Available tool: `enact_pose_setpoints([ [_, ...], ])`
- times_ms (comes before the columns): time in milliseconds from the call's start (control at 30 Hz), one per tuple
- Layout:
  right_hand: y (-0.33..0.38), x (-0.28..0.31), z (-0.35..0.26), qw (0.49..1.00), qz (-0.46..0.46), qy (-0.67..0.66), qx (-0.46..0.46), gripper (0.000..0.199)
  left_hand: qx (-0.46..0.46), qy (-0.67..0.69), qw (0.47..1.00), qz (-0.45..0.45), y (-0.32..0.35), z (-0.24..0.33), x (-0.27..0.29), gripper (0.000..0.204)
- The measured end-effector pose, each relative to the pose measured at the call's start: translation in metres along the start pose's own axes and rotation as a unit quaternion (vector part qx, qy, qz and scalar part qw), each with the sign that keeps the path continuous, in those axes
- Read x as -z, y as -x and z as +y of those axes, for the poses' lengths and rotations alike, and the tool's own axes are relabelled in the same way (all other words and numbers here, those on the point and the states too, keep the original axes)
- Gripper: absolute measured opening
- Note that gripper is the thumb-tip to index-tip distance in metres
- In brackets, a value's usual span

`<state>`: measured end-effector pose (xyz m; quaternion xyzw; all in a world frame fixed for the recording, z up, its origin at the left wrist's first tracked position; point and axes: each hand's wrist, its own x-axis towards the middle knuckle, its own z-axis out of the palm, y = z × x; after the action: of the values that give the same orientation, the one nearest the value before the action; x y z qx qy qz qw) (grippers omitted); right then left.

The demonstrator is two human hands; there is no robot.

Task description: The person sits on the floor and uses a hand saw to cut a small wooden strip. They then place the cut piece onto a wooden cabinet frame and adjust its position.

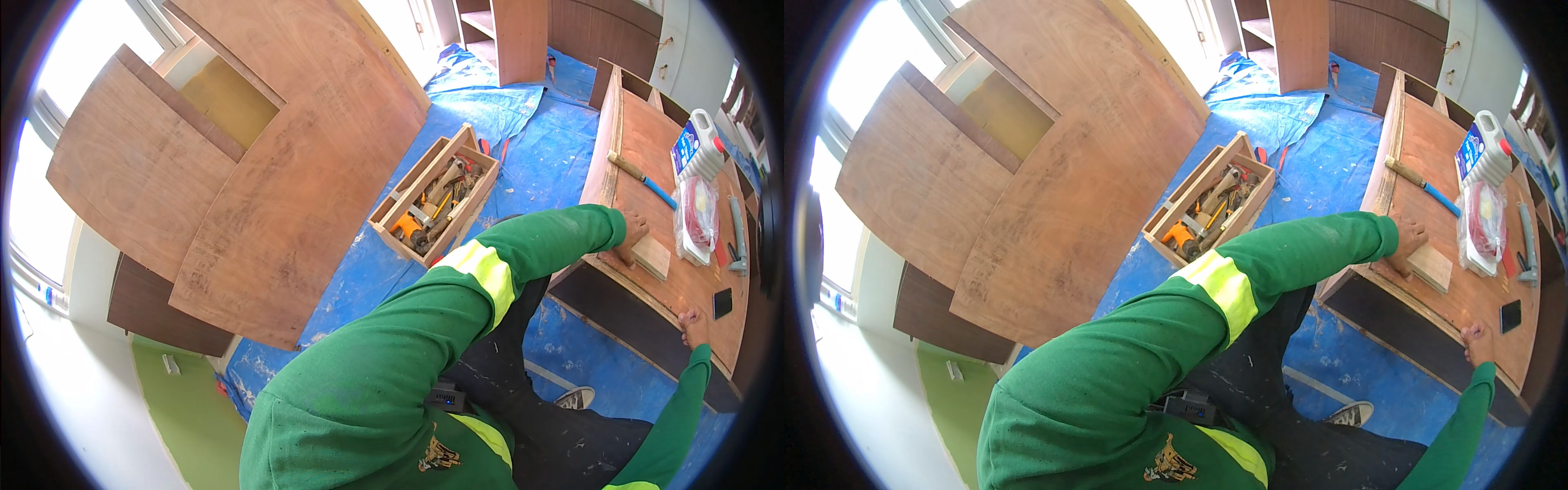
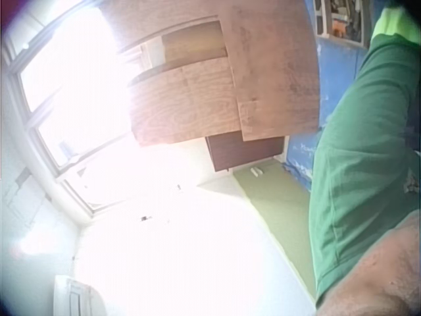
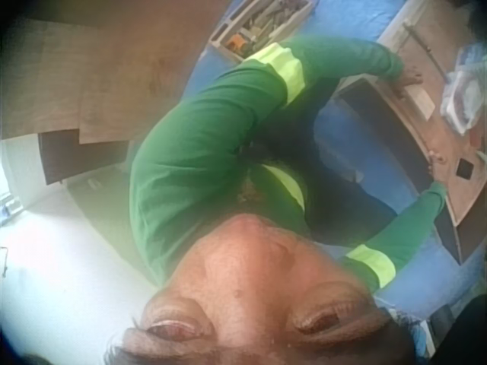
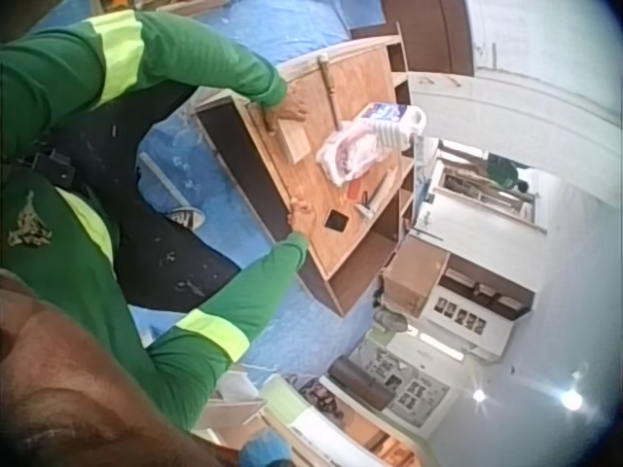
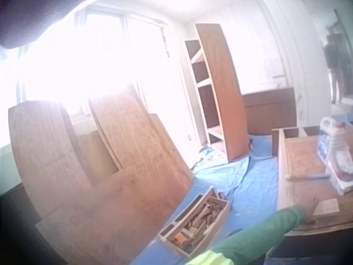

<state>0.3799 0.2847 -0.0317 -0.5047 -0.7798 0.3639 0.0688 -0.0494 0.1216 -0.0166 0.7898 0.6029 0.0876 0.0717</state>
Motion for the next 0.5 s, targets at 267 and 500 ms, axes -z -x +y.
enact_pose_setpoints([
  [267, 0.0002, -0.0004, 0.0015, 1.000, 0.007, 0.011, 0.008, 0.026, 0.006, -0.007, 1.000, -0.008, 0.0003, 0.0020, 0.0020, 0.113],
  [500, -0.0018, 0.0011, 0.0024, 1.000, -0.001, 0.016, 0.006, 0.025, -0.003, -0.003, 1.000, 0.007, -0.0004, -0.0005, -0.0013, 0.111],
])
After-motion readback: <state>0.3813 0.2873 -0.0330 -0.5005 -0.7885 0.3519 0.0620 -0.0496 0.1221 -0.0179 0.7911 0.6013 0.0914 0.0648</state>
